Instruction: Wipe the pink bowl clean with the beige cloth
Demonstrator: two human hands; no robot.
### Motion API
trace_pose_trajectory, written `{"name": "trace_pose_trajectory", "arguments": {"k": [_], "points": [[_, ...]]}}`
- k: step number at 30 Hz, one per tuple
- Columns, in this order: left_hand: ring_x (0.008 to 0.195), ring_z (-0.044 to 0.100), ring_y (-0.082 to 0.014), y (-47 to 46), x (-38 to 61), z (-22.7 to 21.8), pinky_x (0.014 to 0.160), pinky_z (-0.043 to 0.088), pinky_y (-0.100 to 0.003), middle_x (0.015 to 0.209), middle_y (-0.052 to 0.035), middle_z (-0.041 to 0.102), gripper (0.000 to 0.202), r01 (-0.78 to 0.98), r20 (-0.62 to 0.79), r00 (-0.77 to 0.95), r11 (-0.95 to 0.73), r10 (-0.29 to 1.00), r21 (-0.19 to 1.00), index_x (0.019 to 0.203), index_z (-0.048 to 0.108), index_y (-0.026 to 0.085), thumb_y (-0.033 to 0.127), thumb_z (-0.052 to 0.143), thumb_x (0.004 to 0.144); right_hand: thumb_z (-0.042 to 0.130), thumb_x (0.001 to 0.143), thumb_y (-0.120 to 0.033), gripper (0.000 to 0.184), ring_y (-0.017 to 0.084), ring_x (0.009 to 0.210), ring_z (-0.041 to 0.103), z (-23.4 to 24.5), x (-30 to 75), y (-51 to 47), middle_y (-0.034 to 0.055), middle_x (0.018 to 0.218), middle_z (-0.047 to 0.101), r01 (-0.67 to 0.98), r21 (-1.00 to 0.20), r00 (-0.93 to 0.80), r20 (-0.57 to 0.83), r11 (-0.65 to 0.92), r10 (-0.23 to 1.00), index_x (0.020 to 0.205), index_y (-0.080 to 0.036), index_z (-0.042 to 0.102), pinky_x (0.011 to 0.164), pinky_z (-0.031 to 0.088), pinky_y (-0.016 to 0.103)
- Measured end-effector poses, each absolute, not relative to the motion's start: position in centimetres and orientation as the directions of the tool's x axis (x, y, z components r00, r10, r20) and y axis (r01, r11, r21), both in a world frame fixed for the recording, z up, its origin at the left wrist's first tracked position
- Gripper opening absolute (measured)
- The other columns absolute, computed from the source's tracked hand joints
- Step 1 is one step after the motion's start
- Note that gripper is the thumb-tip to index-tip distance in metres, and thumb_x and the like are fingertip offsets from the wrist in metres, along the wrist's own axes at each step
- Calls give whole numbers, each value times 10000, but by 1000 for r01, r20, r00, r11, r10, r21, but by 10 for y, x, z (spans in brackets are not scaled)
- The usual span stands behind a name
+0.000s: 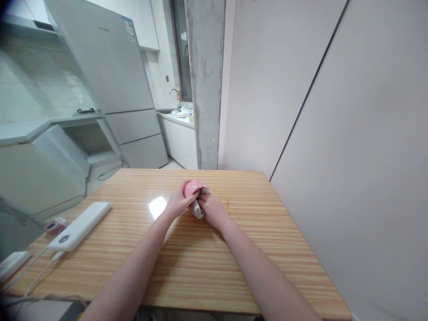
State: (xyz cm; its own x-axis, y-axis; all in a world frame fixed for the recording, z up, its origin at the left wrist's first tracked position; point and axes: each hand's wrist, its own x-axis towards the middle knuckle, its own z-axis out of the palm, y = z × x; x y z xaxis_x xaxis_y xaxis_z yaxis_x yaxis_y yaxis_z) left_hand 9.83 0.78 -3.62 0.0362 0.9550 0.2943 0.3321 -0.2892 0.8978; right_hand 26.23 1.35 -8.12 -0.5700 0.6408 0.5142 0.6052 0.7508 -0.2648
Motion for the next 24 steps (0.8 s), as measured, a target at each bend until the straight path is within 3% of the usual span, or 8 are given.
{"name": "trace_pose_trajectory", "arguments": {"k": [4,8,10,13,16,20,22,24], "points": [[1046,586,-212,2,123,-48,939,447,-346,1179,-104,575,756,136,296,-155,-277,942,951,1338,361,181,338,699,680,508,804,-68,360,216,1099,526,-81,261,8,109,1102,622,624,-367,-455,547,690,702,1131,-180,609,952,452,365],[1185,504,-231,0,133,-54,1035,367,-375,1281,-122,523,653,147,283,-271,-250,920,957,1315,386,175,298,654,732,507,728,-8,565,198,1113,527,-82,253,1,106,1194,578,541,-502,-369,580,675,726,1265,-185,515,986,434,342],[1174,512,-239,3,122,-50,1036,366,-398,1254,-112,552,558,209,305,-249,-257,919,944,1285,430,177,277,606,765,534,746,-40,509,204,1092,534,-82,251,1,111,1158,594,553,-477,-402,565,682,721,1237,-173,539,970,442,351],[1150,532,-235,9,103,-42,1032,375,-390,1200,-84,593,489,295,372,-103,-329,922,897,1225,507,184,217,586,744,551,820,-131,311,226,1069,538,-80,255,6,119,1099,622,624,-333,-488,541,707,685,1120,-177,622,933,448,391],[1105,563,-227,10,102,-39,1006,405,-375,1151,-75,615,520,246,340,-49,-318,939,916,1204,520,182,202,629,695,536,858,-170,211,244,1038,546,-79,260,9,125,1020,644,668,-240,-519,529,704,672,1022,-171,668,914,444,409],[1057,591,-210,1,130,-47,944,453,-349,1166,-107,595,666,36,203,-218,-200,955,979,1295,369,174,272,669,708,469,874,-121,308,211,1030,557,-79,254,2,127,1080,616,618,-457,-331,588,640,738,1148,-161,604,910,457,344],[1077,582,-212,-2,138,-51,949,447,-345,1177,-120,586,603,24,188,-254,-188,949,982,1271,370,166,303,639,749,467,864,-108,384,192,1024,563,-79,250,-1,118,1133,593,555,-550,-268,593,625,760,1235,-174,539,904,467,318],[1081,580,-222,-2,134,-51,961,437,-360,1160,-124,595,513,80,205,-251,-191,946,978,1228,413,156,325,600,782,488,843,-102,409,194,1013,566,-79,249,-2,113,1121,598,545,-548,-296,582,634,757,1244,-175,529,893,475,319]]}}
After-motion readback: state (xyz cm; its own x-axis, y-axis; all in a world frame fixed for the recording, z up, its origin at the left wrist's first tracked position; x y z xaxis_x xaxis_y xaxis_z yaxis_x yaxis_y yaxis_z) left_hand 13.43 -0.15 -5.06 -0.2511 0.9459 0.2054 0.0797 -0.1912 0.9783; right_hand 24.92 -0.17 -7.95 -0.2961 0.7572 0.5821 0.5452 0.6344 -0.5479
